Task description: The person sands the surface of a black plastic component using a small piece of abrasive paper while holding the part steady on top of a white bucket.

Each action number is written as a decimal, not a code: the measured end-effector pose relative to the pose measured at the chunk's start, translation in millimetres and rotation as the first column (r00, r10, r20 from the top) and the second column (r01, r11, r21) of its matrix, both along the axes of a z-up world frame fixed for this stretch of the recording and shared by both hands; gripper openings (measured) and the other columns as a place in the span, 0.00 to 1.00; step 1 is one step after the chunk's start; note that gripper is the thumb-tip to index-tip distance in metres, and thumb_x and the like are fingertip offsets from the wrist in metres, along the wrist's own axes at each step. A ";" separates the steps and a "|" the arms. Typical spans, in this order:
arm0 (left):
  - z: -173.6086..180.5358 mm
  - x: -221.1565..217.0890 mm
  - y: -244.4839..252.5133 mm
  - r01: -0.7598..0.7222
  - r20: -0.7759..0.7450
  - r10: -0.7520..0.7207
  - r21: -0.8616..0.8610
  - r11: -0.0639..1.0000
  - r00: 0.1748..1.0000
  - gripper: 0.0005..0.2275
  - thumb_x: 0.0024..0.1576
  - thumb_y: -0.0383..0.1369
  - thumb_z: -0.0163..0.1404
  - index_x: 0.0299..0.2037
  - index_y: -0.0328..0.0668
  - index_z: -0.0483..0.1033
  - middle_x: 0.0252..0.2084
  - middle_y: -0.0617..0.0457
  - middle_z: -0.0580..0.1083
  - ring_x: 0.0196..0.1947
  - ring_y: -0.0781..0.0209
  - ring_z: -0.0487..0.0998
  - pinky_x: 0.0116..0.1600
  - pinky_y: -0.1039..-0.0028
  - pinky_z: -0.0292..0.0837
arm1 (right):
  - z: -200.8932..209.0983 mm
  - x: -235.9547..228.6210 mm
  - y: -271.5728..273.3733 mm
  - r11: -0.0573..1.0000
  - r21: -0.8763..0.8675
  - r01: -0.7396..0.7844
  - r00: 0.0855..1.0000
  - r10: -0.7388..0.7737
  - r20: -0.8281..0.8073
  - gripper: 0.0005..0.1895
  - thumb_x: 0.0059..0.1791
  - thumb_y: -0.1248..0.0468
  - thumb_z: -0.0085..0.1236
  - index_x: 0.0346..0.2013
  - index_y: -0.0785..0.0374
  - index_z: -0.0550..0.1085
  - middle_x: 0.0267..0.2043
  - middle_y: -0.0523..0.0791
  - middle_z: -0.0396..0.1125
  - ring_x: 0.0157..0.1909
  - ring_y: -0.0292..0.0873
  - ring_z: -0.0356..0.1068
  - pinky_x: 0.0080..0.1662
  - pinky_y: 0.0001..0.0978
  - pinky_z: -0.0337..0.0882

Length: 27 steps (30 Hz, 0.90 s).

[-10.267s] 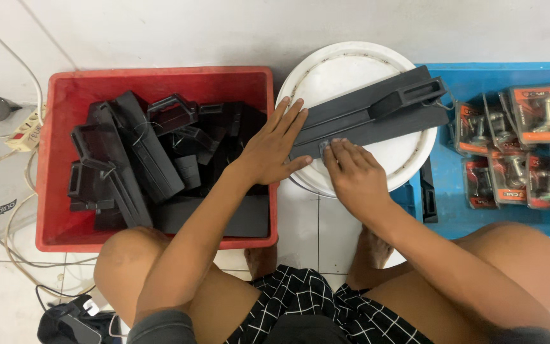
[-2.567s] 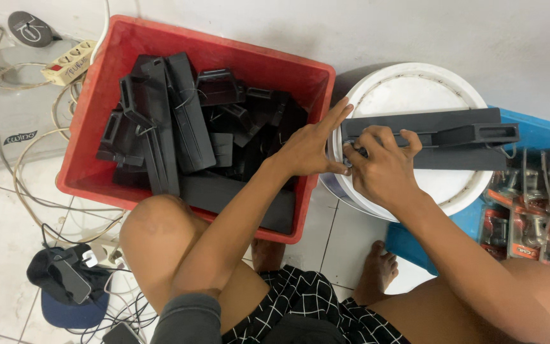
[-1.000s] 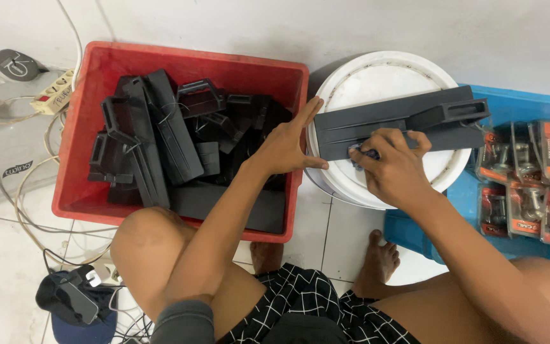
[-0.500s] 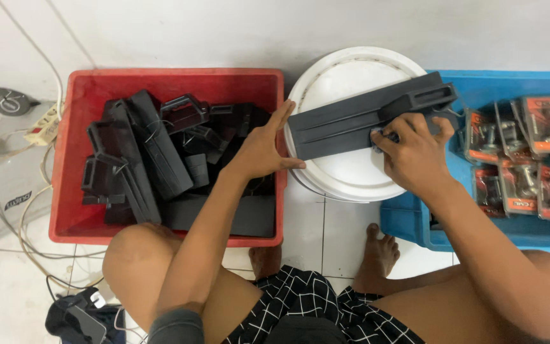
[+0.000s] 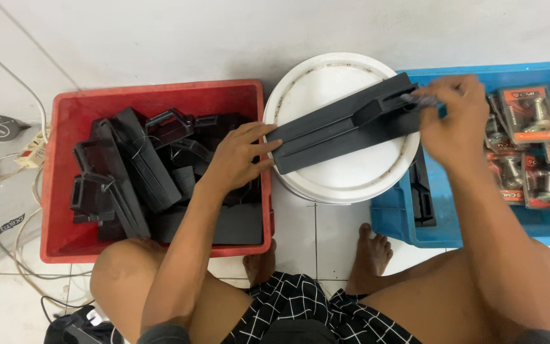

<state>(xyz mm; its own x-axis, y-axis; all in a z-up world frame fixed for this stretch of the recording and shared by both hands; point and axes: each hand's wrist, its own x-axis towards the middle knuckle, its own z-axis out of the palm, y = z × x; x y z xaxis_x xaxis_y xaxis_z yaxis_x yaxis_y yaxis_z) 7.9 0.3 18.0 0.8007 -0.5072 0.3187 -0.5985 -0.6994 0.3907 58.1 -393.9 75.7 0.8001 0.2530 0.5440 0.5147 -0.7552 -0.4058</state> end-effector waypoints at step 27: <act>110.0 -1.8 -33.9 0.017 0.322 0.254 -0.648 0.761 0.912 0.13 0.64 0.42 0.47 0.50 0.44 0.75 0.51 0.49 0.71 0.49 0.50 0.75 0.52 0.64 0.72 | 18.7 1.9 51.0 0.558 0.691 0.459 0.681 0.278 -0.677 0.04 0.51 0.69 0.49 0.35 0.60 0.73 0.32 0.42 0.66 0.37 0.39 0.74 0.39 0.33 0.79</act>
